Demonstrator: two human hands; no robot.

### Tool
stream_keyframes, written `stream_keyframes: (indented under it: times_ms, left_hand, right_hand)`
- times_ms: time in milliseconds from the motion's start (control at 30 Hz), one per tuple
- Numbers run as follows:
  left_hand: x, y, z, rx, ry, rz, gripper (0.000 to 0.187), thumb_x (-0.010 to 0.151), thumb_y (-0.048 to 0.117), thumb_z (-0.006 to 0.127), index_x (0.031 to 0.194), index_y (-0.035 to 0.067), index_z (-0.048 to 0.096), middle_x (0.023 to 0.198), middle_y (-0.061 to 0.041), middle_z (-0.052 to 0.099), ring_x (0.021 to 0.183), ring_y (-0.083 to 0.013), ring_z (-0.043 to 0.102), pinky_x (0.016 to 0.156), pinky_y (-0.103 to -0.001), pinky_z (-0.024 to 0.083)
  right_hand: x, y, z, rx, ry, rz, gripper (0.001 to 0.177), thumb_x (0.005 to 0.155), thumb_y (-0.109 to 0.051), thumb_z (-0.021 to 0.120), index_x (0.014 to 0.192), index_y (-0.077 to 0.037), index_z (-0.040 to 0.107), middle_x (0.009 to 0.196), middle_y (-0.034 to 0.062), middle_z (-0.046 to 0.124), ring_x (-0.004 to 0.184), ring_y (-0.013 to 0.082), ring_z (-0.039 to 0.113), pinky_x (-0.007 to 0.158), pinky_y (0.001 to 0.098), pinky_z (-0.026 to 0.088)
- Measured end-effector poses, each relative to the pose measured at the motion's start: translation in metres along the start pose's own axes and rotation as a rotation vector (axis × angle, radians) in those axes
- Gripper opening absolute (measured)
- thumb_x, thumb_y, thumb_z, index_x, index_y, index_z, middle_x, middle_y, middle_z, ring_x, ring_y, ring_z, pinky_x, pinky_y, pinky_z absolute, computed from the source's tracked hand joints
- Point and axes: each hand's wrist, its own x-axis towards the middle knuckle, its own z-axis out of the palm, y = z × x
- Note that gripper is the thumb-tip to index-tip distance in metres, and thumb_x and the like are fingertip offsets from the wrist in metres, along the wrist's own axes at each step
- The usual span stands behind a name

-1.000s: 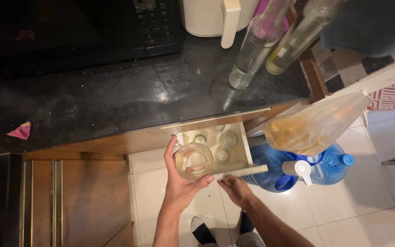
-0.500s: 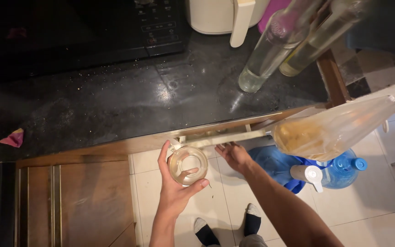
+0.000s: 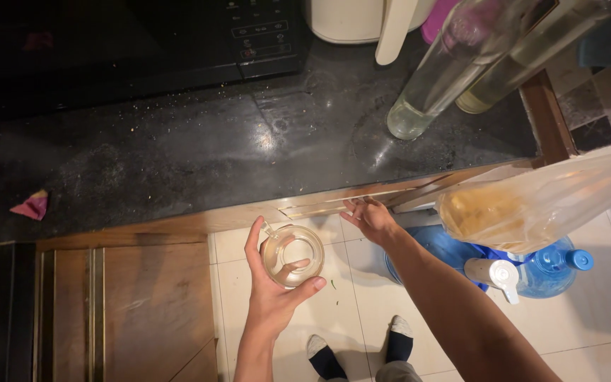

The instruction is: Serving rice and a side dish onto a plate and pouring a glass of water.

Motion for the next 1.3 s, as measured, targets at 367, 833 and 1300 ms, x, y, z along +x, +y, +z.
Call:
stream_keyframes:
  times_ms: [367,833,1300]
  left_hand:
    - [-0.059,0.038,0.019,-0.026,0.05,-0.051,0.131,0.06,-0.002,0.086,0.163,0.032,0.011,0.14,-0.013,0.048,0.118,-0.0313,0.065,0.087,-0.042,0.063]
    - [-0.301,0.071,0.102,-0.058,0.208,0.312,0.118,0.068,-0.001,0.085,0.159,0.023,0.014,0.145,-0.014,0.049,0.131,-0.0254,0.054,0.1,-0.042,0.057]
    - [-0.724,-0.056,0.08,-0.03,0.566,0.383,0.121,0.064,0.01,0.09,0.16,0.023,0.017,0.142,-0.012,0.055,0.127,-0.0242,0.057,0.096,-0.039,0.058]
  right_hand:
    - [-0.115,0.016,0.017,-0.358,-0.17,-0.256,0.095,0.086,0.011,0.052,0.165,-0.022,0.012,0.169,0.0138,0.029,0.148,0.034,0.04,0.114,0.0484,0.045]
    - [-0.508,-0.065,0.148,-1.157,-0.838,-0.653,0.114,0.073,-0.021,0.093,0.162,-0.015,0.022,0.166,0.0128,0.033,0.15,0.0298,0.041,0.116,0.0469,0.045]
    - [-0.795,0.146,0.055,-1.078,-1.149,-0.577,0.111,0.075,-0.023,0.092,0.161,-0.008,0.023,0.165,0.0146,0.037,0.153,0.0277,0.04,0.118,0.046,0.045]
